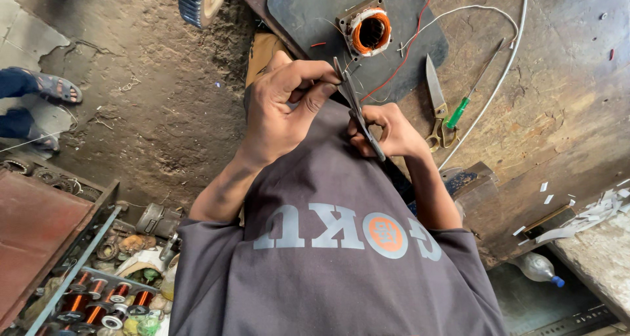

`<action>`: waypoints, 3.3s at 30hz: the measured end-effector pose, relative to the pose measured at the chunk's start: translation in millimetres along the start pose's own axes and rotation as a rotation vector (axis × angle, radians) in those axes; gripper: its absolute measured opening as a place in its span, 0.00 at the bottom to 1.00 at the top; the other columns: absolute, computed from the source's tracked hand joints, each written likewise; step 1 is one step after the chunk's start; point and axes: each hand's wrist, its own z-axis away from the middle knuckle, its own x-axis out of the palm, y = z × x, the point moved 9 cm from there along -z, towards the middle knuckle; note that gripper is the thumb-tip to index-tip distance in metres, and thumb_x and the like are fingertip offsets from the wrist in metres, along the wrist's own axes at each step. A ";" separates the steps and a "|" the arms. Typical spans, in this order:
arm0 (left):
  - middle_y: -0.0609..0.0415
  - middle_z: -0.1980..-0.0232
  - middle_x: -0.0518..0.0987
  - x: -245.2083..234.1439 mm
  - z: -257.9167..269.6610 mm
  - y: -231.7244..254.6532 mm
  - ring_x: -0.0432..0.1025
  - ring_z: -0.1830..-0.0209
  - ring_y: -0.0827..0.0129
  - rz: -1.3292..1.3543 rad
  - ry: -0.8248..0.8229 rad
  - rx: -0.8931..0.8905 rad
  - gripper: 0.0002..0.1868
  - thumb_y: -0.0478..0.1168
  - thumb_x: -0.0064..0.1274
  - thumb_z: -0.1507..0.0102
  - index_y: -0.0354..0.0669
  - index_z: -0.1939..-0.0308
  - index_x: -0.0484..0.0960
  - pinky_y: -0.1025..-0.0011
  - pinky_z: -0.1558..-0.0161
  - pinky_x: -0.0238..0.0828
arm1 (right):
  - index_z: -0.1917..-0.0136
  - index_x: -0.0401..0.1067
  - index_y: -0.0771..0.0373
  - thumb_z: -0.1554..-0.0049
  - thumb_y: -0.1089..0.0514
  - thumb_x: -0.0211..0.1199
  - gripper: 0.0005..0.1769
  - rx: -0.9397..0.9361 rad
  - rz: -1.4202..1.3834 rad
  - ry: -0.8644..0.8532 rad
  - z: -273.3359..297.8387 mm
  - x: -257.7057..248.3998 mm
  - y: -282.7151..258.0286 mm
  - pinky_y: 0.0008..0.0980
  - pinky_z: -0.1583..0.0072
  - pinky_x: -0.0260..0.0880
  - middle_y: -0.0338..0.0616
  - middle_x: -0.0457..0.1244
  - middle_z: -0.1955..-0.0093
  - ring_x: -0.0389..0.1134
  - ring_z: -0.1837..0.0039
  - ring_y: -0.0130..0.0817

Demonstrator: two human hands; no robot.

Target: The person strips insulation from thin copper wires and white plastic tubing using scissors and a knife, then twists the exposed wire ends together. The work is performed on a wooden workbench with a motor stator and various tools nearby.

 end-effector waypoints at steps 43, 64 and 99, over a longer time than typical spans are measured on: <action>0.53 0.59 0.80 29.6 65.4 5.4 0.76 0.65 0.69 -0.147 -0.266 -0.207 0.05 0.29 0.55 0.31 0.38 0.53 0.75 0.73 0.65 0.75 | 0.44 0.70 0.68 0.44 0.60 0.72 0.18 -0.454 0.633 0.389 21.0 27.6 -126.5 0.38 0.51 0.71 0.47 0.64 0.52 0.69 0.53 0.42; 0.54 0.57 0.80 14.6 44.0 27.3 0.73 0.67 0.70 -0.282 -0.079 -0.135 0.04 0.32 0.56 0.27 0.37 0.50 0.77 0.75 0.66 0.69 | 0.34 0.69 0.67 0.40 0.58 0.77 0.27 -0.671 0.435 0.552 19.4 -2.7 -148.0 0.41 0.39 0.74 0.55 0.64 0.36 0.70 0.38 0.48; 0.59 0.59 0.79 -12.3 2.4 11.8 0.74 0.62 0.63 -0.632 -0.193 0.110 0.13 0.34 0.70 0.40 0.44 0.62 0.77 0.66 0.61 0.70 | 0.39 0.80 0.57 0.42 0.66 0.74 0.18 -0.643 1.149 0.778 -7.1 36.5 -145.7 0.35 0.47 0.69 0.38 0.63 0.42 0.62 0.46 0.33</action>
